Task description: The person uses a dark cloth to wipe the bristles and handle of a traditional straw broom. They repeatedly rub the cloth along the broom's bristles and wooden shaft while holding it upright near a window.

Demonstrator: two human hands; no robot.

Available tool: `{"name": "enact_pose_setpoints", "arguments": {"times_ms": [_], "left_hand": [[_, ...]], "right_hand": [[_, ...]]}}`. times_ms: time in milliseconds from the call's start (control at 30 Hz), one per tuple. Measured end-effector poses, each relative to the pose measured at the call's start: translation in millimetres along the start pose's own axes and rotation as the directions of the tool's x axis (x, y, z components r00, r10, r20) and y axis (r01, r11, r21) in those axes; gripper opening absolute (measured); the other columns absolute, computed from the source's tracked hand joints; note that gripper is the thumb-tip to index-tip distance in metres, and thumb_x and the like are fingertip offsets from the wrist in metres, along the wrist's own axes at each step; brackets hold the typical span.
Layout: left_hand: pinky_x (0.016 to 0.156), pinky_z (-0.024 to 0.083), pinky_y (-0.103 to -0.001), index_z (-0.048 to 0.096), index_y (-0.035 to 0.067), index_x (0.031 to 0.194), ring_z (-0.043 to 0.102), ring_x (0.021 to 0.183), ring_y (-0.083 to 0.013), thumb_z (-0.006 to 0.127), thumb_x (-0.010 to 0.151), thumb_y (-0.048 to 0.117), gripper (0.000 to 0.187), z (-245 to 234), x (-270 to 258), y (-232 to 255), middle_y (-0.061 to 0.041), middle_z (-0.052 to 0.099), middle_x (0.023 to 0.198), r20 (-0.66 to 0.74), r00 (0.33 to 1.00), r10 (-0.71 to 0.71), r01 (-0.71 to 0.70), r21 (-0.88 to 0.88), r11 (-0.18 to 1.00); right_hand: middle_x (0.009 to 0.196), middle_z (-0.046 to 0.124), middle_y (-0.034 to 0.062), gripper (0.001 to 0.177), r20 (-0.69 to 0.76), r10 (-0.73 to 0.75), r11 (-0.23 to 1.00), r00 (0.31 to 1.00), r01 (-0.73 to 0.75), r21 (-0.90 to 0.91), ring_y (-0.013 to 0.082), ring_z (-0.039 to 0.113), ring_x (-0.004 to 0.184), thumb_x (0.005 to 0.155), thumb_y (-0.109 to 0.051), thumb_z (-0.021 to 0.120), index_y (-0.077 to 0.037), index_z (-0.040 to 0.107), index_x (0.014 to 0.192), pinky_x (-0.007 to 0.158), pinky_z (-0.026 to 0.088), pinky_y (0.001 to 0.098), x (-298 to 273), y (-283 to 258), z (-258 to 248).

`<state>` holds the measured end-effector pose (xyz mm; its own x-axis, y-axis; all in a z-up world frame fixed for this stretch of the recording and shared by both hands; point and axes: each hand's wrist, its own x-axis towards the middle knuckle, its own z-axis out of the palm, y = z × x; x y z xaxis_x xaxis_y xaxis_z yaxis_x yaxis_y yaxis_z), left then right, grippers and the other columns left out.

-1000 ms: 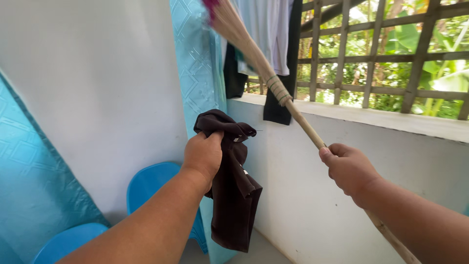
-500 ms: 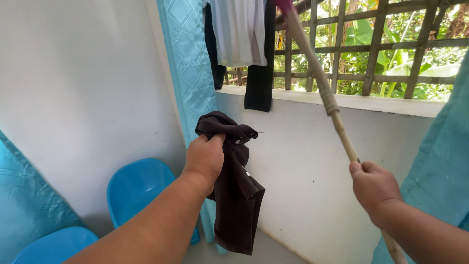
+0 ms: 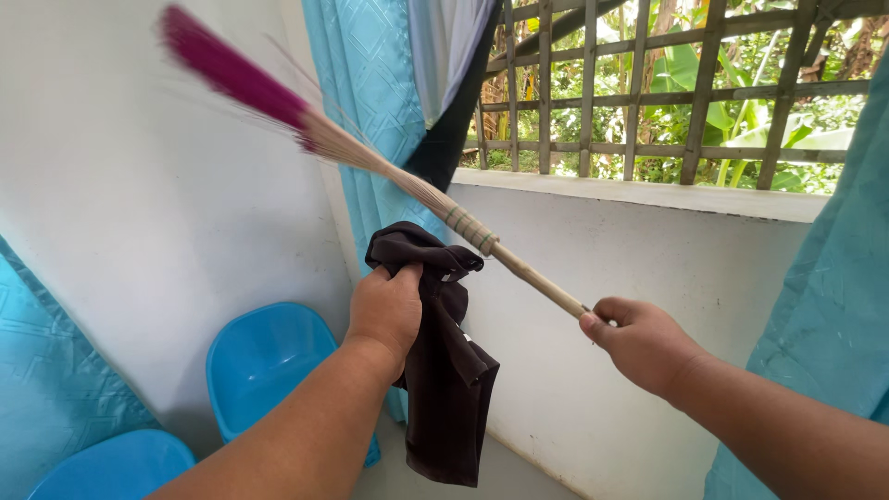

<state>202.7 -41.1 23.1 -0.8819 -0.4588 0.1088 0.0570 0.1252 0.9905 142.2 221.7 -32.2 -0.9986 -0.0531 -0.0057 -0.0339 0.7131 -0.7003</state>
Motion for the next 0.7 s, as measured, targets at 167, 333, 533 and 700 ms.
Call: {"name": "enact_pose_setpoints", "arguments": {"times_ms": [167, 333, 533, 700], "left_hand": [[0.09, 0.051, -0.039, 0.072, 0.006, 0.118, 0.067, 0.099, -0.0255, 0.057, 0.091, 0.038, 0.045, 0, 3, 2, -0.012, 0.073, 0.11, -0.026, 1.0, 0.008, -0.009, -0.034, 0.999], [0.087, 0.052, -0.04, 0.073, 0.005, 0.117, 0.066, 0.098, -0.0265, 0.057, 0.091, 0.038, 0.045, 15, 9, 5, -0.013, 0.073, 0.109, -0.09, 0.995, 0.038, -0.043, -0.058, 0.997], [0.089, 0.051, -0.039, 0.073, 0.007, 0.118, 0.067, 0.099, -0.0263, 0.057, 0.091, 0.039, 0.045, 63, 5, 6, -0.013, 0.073, 0.111, -0.073, 0.997, 0.031, -0.034, -0.043, 0.999], [0.092, 0.05, -0.038, 0.074, 0.008, 0.117, 0.067, 0.101, -0.0254, 0.057, 0.091, 0.04, 0.044, 97, -1, 6, -0.011, 0.073, 0.112, -0.027, 0.999, -0.024, 0.024, -0.002, 1.0]], "right_hand": [[0.067, 0.054, 0.0098, 0.038, -0.225, -0.147, 0.966, 0.963, 0.189, 0.178, 0.0194, 0.043, 0.059, 0.096, -0.04, 0.062, -0.005, 0.073, 0.106, 0.056, 0.041, 0.039, 23, 14, -9], [0.067, 0.058, 0.0101, 0.037, -0.413, -0.108, 0.948, 0.904, 0.218, 0.23, 0.0193, 0.05, 0.059, 0.097, -0.038, 0.06, -0.004, 0.07, 0.105, 0.056, 0.043, 0.036, 47, 46, -25], [0.064, 0.047, 0.0068, 0.034, -0.23, 0.215, 0.852, 0.949, -0.067, 0.519, 0.0185, 0.038, 0.052, 0.102, -0.038, 0.057, -0.004, 0.062, 0.096, 0.048, 0.033, 0.0399, 42, 93, -44], [0.06, 0.035, 0.0033, 0.031, 0.156, 0.376, 0.699, 0.913, -0.39, 0.599, 0.0146, 0.026, 0.046, 0.105, -0.038, 0.05, -0.009, 0.055, 0.097, 0.045, 0.022, 0.0338, 31, 110, -50]]}}
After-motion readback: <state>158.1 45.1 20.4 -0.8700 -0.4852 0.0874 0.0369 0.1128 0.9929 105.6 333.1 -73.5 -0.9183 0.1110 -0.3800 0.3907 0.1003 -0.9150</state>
